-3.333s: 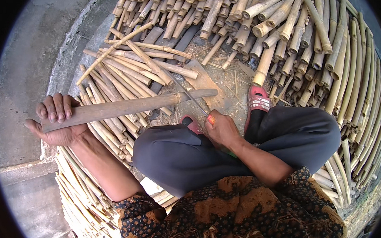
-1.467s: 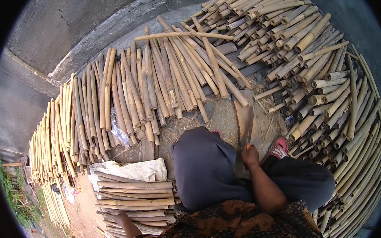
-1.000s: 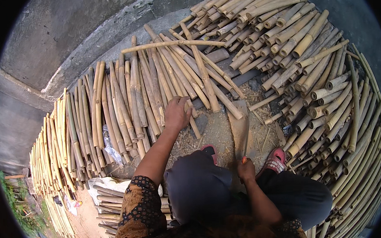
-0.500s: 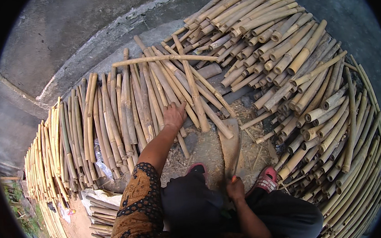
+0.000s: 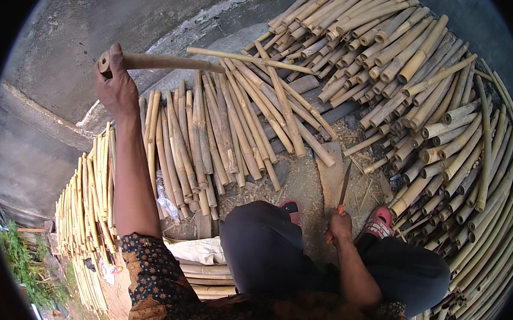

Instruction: The person sits on the floor and uses a knife to shave and smooth the ends of bamboo sticks. They repeatedly pick up sticks, shave them, and place them into a growing pile of finished pieces.

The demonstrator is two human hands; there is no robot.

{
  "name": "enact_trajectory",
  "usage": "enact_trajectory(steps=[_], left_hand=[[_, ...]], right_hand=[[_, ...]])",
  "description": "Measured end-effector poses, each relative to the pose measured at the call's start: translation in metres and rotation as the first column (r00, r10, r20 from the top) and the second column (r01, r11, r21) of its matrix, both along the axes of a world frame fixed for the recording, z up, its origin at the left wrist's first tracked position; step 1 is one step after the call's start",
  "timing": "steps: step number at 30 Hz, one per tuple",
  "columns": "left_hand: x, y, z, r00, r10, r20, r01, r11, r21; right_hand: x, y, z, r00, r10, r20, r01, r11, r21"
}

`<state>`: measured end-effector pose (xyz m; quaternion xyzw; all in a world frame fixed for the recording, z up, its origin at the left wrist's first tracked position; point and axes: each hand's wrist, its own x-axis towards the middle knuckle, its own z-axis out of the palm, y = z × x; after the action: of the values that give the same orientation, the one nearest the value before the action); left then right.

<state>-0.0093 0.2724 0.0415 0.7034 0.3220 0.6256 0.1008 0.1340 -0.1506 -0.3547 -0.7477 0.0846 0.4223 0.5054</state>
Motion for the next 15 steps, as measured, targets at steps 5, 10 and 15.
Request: enact_trajectory(steps=[5, 10, 15], left_hand=[[-0.036, -0.031, 0.089, 0.805, -0.403, 0.435, 0.294, 0.908, 0.298], [-0.080, -0.054, 0.128, 0.735, -0.538, 0.414, 0.576, 0.816, 0.038], [-0.031, -0.112, 0.043, 0.610, -0.502, 0.613, 0.696, 0.709, -0.112]], right_hand=[[-0.006, 0.001, 0.047, 0.978, 0.076, 0.194, -0.072, 0.997, -0.030], [-0.012, 0.001, 0.094, 0.795, 0.001, 0.607, -0.069, 0.994, 0.088], [-0.012, -0.002, 0.127, 0.746, 0.102, 0.659, -0.164, 0.986, 0.032]])
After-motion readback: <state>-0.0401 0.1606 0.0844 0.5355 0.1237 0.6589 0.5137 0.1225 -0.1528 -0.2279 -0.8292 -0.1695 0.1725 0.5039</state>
